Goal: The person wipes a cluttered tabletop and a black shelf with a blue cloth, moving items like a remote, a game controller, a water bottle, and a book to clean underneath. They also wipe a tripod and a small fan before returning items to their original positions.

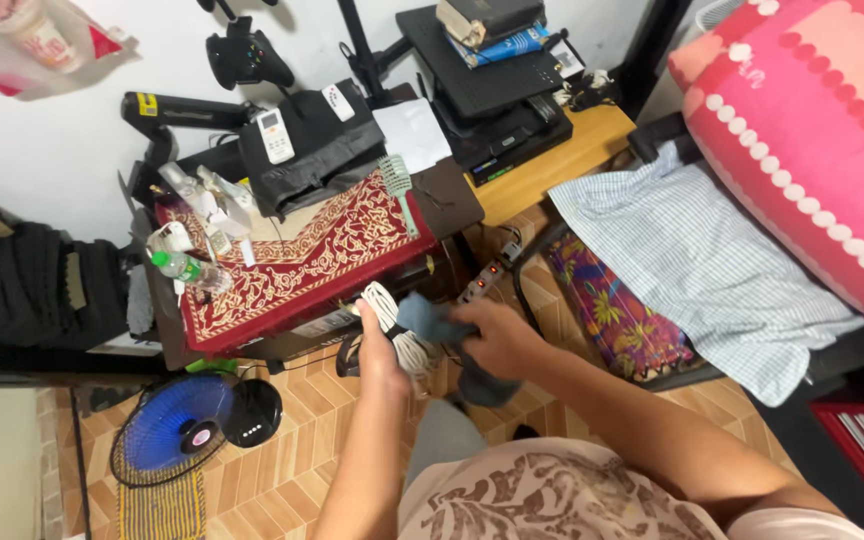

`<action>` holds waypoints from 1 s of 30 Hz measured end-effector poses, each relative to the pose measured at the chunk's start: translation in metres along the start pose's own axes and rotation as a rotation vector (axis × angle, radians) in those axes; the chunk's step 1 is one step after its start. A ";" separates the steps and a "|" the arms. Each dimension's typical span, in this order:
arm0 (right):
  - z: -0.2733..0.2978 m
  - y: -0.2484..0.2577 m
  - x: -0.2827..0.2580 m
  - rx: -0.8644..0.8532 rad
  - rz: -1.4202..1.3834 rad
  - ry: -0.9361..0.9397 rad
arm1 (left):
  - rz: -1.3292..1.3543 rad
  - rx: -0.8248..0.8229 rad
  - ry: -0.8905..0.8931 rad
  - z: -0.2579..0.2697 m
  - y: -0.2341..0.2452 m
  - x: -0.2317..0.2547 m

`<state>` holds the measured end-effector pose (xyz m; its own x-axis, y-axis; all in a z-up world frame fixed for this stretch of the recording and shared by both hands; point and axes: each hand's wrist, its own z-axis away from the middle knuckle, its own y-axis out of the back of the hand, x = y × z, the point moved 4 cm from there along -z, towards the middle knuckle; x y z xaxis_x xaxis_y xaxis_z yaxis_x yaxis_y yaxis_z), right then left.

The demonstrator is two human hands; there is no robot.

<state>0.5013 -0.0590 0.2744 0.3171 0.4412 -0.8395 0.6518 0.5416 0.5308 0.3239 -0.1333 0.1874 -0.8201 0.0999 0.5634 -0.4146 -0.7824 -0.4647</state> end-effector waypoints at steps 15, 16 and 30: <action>-0.122 0.008 0.070 -0.114 0.196 -0.058 | 0.204 0.079 -0.342 -0.112 -0.016 0.156; -0.133 0.012 0.078 -0.088 0.137 -0.183 | 0.179 0.089 -0.274 -0.113 -0.024 0.157; -0.220 0.048 0.062 -0.027 0.340 -0.179 | 0.119 -0.489 0.053 -0.145 -0.154 0.069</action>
<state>0.4006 0.1513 0.2736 0.6289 0.4679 -0.6210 0.4714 0.4057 0.7831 0.2732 0.0833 0.1986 -0.8863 0.0685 0.4581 -0.4433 -0.4119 -0.7961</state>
